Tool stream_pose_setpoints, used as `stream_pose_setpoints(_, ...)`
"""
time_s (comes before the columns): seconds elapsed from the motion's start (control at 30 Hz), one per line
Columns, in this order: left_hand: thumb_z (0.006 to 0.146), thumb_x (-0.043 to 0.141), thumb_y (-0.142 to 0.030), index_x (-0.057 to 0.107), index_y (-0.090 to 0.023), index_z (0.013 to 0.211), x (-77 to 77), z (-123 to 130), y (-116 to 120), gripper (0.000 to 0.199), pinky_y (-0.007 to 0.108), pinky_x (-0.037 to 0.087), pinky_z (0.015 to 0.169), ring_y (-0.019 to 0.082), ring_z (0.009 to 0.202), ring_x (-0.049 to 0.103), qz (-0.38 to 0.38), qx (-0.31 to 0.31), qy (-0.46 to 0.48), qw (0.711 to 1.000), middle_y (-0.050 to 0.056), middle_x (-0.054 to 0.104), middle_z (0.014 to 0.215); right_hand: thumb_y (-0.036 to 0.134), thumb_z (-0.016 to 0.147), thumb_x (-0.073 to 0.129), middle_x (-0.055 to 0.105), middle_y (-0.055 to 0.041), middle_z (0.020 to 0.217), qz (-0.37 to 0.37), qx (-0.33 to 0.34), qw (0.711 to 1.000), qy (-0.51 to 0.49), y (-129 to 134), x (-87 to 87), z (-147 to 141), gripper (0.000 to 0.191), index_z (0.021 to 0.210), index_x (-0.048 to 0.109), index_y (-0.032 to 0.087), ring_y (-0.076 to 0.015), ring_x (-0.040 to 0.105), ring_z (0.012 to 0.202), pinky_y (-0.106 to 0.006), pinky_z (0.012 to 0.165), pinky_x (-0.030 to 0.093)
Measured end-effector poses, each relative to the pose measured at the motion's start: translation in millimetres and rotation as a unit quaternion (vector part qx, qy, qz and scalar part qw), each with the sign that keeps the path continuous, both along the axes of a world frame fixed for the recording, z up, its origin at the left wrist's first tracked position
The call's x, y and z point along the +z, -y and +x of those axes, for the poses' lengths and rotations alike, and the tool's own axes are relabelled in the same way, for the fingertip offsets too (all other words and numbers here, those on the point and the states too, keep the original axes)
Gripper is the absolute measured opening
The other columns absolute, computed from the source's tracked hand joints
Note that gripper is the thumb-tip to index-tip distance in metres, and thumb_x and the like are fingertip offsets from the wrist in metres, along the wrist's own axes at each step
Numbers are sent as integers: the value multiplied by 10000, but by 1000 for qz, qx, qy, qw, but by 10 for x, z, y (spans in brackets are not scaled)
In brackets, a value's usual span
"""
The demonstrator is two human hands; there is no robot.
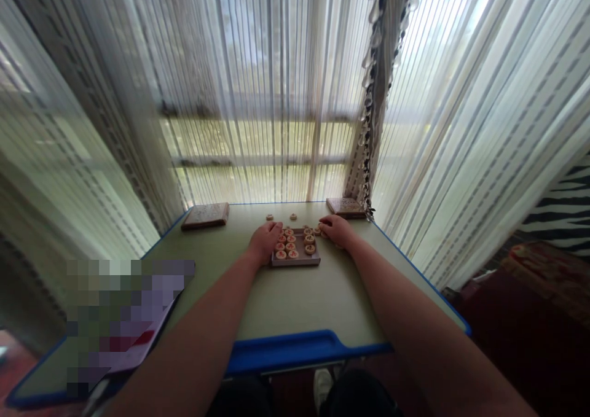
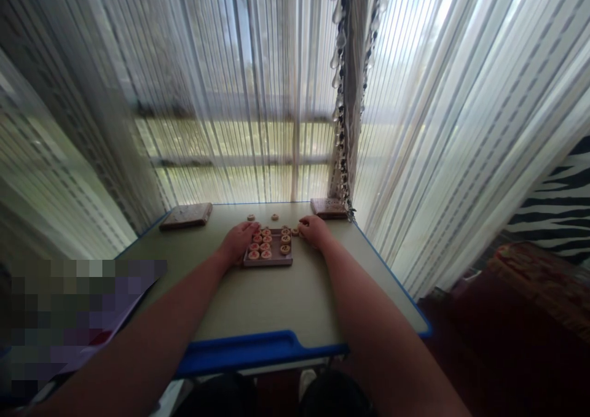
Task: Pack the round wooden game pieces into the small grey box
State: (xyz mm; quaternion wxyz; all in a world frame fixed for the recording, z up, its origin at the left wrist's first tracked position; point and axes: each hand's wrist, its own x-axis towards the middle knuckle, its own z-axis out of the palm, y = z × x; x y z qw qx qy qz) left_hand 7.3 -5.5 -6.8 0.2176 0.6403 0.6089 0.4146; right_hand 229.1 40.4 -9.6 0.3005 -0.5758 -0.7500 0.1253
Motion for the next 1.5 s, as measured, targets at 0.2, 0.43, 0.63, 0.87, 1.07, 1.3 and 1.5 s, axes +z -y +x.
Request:
stream_pose_setpoints(0.2,785,362,-398,635,-159,829,2,-8,-14,366,265,414,706,185,802,580,3,11,7,1000,75,659,873,283,769,468,669,-79,842,-18,-25,995,-92,-29,-7,38,314,962,646,110,-170,602,774,-257,715,446)
stream_pose_setpoints(0.43,784,358,-387,633,-158,841,-92,-29,-85,362,277,414,688,184,774,578,4,11,15,1000,69,655,829,259,722,516,668,-68,829,-33,36,988,-147,-14,-26,4,250,849,683,123,-154,594,747,-236,681,450)
stream_pose_setpoints(0.63,757,380,-348,616,-150,788,-88,-35,-123,310,257,427,649,156,723,578,6,23,133,991,63,644,774,154,641,509,647,-47,707,-39,18,983,-181,4,-14,-25,215,748,695,133,-120,548,594,-217,564,428)
stream_pose_setpoints(0.87,721,334,-288,565,-118,733,8,-138,-142,287,228,421,484,124,554,553,5,147,396,906,52,591,653,211,643,412,623,-37,679,-3,-74,946,-316,-131,-43,71,327,830,668,128,-105,508,557,-205,503,386)
stream_pose_setpoints(1.07,694,337,-233,539,-132,681,-25,-160,-168,226,217,421,466,114,524,536,35,190,396,898,30,549,592,210,644,415,619,-33,636,2,-90,965,-247,-132,-64,112,314,786,683,130,-120,522,572,-223,545,389)
stream_pose_setpoints(1.3,684,336,-235,533,-142,677,-14,-157,-168,217,225,422,468,128,549,548,26,195,363,911,40,556,607,107,703,441,657,-29,825,88,41,995,13,-1,10,-18,328,910,679,198,-155,552,787,-261,760,405)
stream_pose_setpoints(1.5,527,360,-65,540,-162,732,-40,-152,-114,290,229,439,569,125,627,559,72,177,207,960,18,583,663,185,753,461,624,-30,1022,56,-6,978,202,163,177,-36,297,969,651,262,-181,532,943,-281,825,380)
